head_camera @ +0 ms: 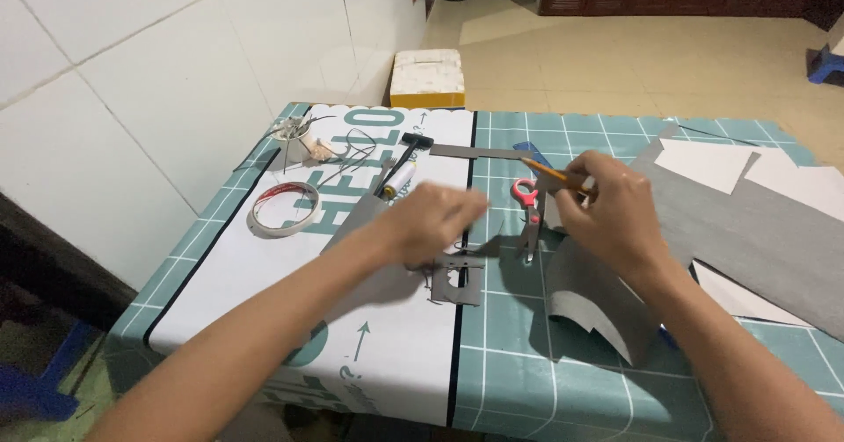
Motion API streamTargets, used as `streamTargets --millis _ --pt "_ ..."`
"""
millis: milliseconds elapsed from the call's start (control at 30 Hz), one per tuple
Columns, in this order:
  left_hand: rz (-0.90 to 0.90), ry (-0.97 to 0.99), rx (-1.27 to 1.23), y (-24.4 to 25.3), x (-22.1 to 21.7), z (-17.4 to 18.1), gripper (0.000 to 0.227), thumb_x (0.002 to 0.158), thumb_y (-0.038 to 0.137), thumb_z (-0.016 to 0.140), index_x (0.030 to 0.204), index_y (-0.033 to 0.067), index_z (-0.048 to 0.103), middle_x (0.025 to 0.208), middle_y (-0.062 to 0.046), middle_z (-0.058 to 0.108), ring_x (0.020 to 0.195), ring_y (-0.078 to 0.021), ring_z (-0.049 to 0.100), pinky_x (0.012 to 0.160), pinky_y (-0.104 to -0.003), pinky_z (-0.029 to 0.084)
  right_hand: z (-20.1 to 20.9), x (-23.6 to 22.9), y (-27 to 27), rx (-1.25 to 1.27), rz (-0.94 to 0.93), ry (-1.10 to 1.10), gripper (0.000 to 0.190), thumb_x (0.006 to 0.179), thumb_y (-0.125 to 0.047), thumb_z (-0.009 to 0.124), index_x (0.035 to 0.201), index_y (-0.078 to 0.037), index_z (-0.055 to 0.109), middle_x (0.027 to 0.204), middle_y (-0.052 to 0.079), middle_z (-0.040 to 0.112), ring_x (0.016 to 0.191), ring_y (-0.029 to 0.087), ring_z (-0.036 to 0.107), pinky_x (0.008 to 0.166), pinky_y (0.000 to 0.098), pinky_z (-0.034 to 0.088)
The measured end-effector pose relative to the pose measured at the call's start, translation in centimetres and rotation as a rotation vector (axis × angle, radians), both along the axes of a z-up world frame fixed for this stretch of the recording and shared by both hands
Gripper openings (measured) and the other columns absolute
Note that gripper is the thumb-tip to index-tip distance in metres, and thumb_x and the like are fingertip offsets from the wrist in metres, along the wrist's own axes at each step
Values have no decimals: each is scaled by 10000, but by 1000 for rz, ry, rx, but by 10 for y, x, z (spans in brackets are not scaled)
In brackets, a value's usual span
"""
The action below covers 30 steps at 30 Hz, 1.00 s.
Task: Cutting a piece of material with scissors and marking it with a pencil and ruler for a leather crafting project.
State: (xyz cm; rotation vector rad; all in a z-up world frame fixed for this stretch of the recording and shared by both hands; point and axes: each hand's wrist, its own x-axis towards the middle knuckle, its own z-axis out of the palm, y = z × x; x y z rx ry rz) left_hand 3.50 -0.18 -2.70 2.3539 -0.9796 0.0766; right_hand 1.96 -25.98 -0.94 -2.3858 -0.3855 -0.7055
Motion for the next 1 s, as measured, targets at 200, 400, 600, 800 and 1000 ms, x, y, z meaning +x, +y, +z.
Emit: streamTargets --millis 200,400,600,800,1000 --pt "0 88 306 -37 36 16 926 1008 652 6 1590 5 321 1670 -222 288 1572 -362 204 1284 -580 103 -3 5 -13 9 -55 -29 119 875 20 703 991 41 715 864 215 714 672 303 683 597 388 587" --pt "6 137 363 -34 3 30 997 935 705 -40 1607 28 249 1684 -204 255 1583 -318 179 1295 -515 94 10 -10 0 -11 -27 61 154 880 12 699 1028 51 712 888 256 709 768 385 723 628 452 613" --pt "-207 185 198 4 -50 52 769 1070 471 120 1407 -81 536 1493 -267 531 1475 -374 414 1255 -514 236 8 -4 -1 -44 -57 94 147 878 -26 718 1009 38 726 887 241 716 759 396 731 644 447 626" --pt "-154 -112 -47 -14 -17 31 415 1054 305 428 1150 32 725 985 -187 771 981 -340 749 916 -440 587 5 -1 -8 -39 -62 45 152 915 -34 701 1057 17 725 949 238 704 796 384 723 673 463 620" --pt "-71 36 259 -42 19 12 558 961 268 331 1414 177 642 1284 -97 577 1312 -242 464 1103 -417 375 1 2 -17 -87 -120 40 212 811 -159 587 963 -94 720 878 38 721 748 284 619 727 432 467"
